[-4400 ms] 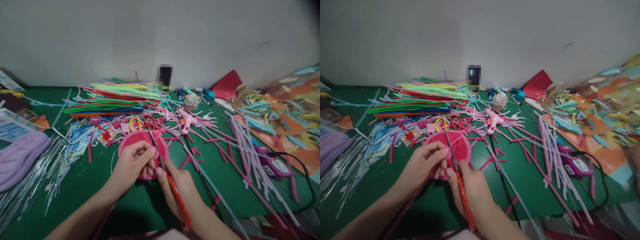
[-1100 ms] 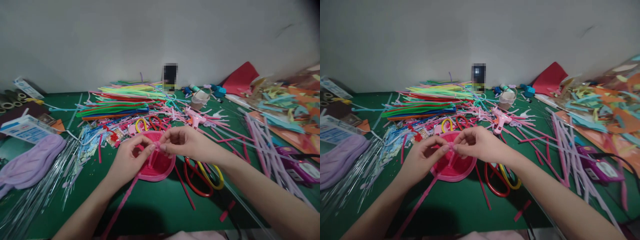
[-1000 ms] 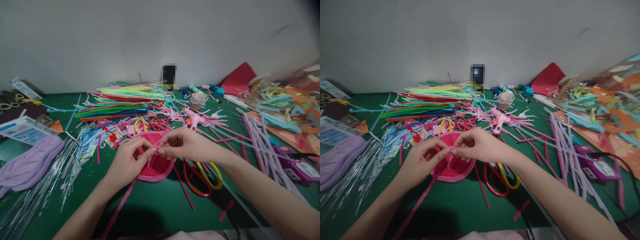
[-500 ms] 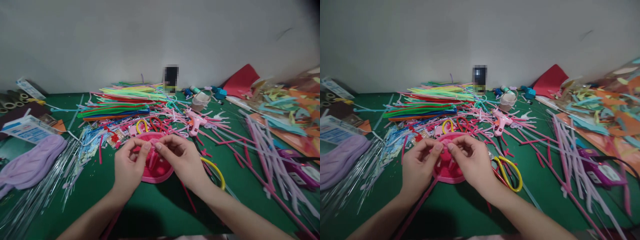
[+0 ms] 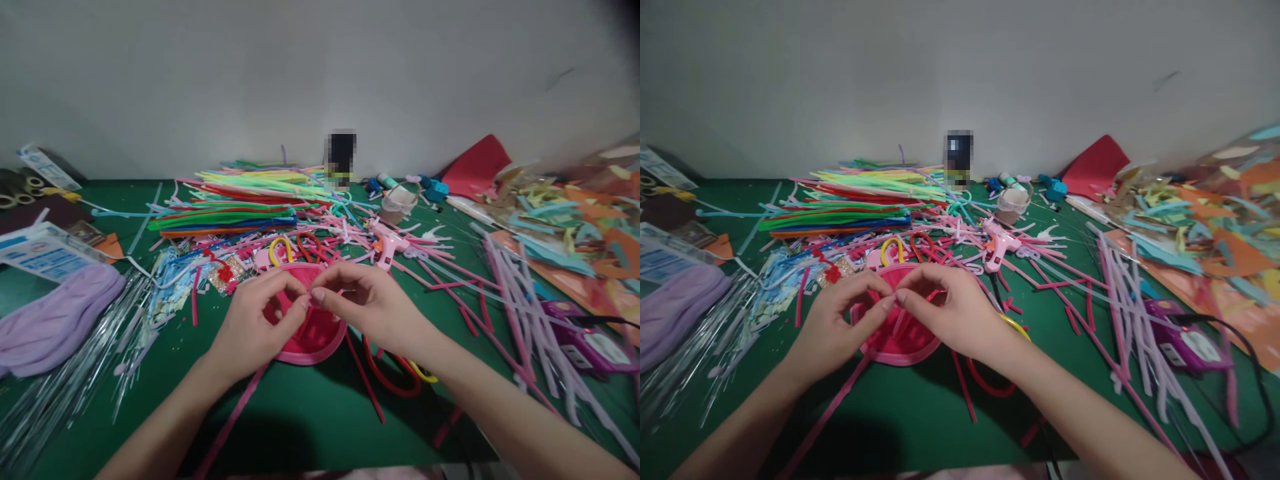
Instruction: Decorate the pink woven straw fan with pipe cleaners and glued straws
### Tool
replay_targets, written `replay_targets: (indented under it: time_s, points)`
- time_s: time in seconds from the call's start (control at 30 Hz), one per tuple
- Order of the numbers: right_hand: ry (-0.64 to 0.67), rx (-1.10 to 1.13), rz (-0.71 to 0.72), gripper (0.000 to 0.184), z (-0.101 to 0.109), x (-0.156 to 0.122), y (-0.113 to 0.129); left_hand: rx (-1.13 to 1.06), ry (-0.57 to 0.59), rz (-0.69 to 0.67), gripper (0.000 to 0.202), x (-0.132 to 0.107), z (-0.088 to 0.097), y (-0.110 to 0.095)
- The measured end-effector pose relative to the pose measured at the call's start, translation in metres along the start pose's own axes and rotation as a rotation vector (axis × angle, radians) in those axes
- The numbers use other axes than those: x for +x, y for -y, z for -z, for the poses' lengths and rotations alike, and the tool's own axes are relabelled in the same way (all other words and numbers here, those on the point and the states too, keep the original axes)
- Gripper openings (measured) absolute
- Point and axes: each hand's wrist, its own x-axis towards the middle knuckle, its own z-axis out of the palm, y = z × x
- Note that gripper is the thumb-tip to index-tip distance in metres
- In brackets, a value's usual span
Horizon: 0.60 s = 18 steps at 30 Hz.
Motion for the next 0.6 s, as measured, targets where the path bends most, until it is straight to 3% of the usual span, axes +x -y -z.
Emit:
replay_targets:
  time_s: [0.13, 0.37, 0.6]
  points:
    - [0.073, 0.072, -0.071, 0.015, 0.0054, 0.0014, 0.0018, -0.072, 0.031, 0.068, 0.013, -0.0004, -0.0009, 0.0001]
    - [0.047, 0.348, -0.173, 0.025, 0.0046, 0.0002, -0.0018, -0.322, -0.019, 0.262, 0.013, 0.0018, -0.0014, 0.0014]
    - [0.02, 0.337, -0.145, 0.029, 0.0055, 0.0009, -0.0016, -0.552, 0.106, 0.348, 0.012, 0.0023, -0.0014, 0.0056]
